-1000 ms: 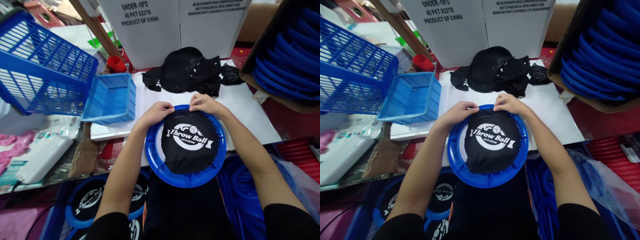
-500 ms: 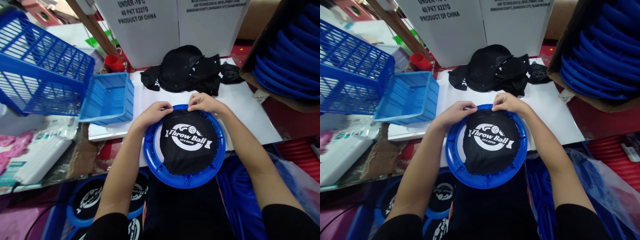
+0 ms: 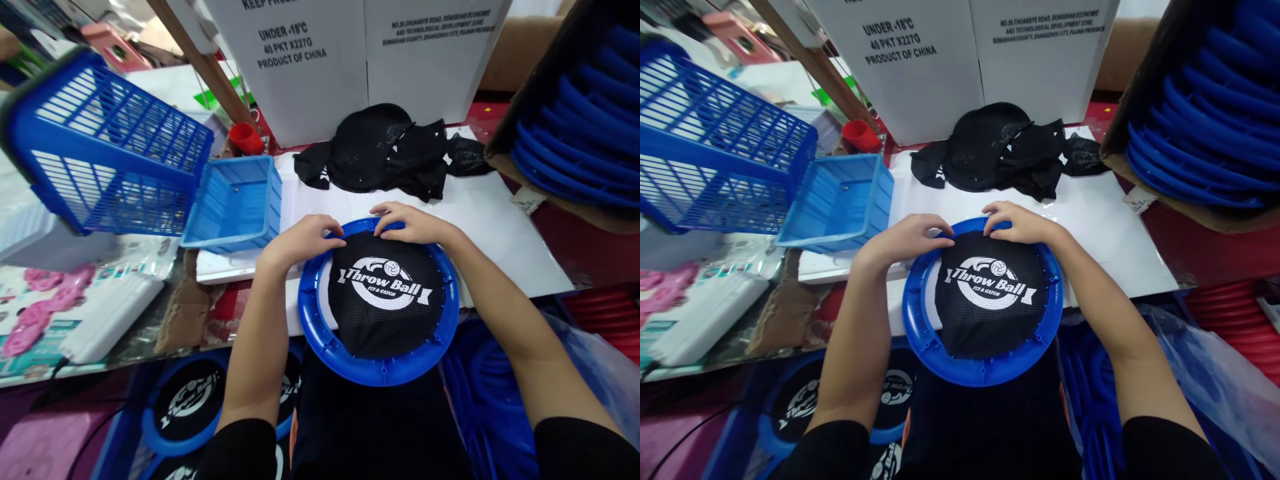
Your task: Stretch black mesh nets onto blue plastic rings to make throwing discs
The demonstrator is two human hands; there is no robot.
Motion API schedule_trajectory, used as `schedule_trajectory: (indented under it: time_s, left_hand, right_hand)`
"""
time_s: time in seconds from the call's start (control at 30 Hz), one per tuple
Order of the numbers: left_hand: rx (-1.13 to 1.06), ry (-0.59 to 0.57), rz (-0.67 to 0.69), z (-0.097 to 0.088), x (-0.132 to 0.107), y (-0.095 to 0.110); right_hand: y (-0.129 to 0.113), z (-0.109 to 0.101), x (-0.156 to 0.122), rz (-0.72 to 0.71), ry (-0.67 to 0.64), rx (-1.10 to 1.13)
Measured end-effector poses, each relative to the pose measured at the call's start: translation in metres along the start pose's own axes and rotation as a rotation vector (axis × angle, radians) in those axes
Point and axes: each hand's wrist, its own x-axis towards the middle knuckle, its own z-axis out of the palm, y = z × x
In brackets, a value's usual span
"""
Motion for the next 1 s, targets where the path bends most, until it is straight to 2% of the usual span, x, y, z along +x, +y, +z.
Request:
schedule_trajectory:
  time_s: [0.13,0.23,0.37,0.57,0.63,0.83,1.0]
  left_hand:
    - [-0.013,0.008,0.0,0.004,0.002,-0.002]
    - [-0.051,0.036,-0.061,0.006,0.004,-0.001]
    - [-0.051,0.041,-0.123,0.005,0.002,0.005]
    - [-0.031,-0.001,-0.137,-0.001,-0.001,0.011]
    - [-0.024,-0.009,-0.102,-0.002,-0.002,0.011]
    - [0.016,-0.011,0.122,-0.004,-0.008,0.021]
    - [-0.083,-0.118,0.142,0.008,-0.01,0.037]
  right_hand:
    - [-0.007,0.009,-0.002,-0.045,0.033,-0.159]
    - [-0.015,0.016,-0.003,-0.067,0.026,-0.246]
    - [-0.02,0.022,-0.001,-0.061,-0.021,-0.255]
    - [-0.017,0.02,-0.001,-0.016,-0.037,-0.219]
    - [-0.016,0.019,-0.001,-0.014,-0.035,-0.213]
    - [-0.016,0.019,-0.001,0.009,-0.036,-0.167]
    - [-0.01,0.018,0.003,0.015,0.008,-0.049]
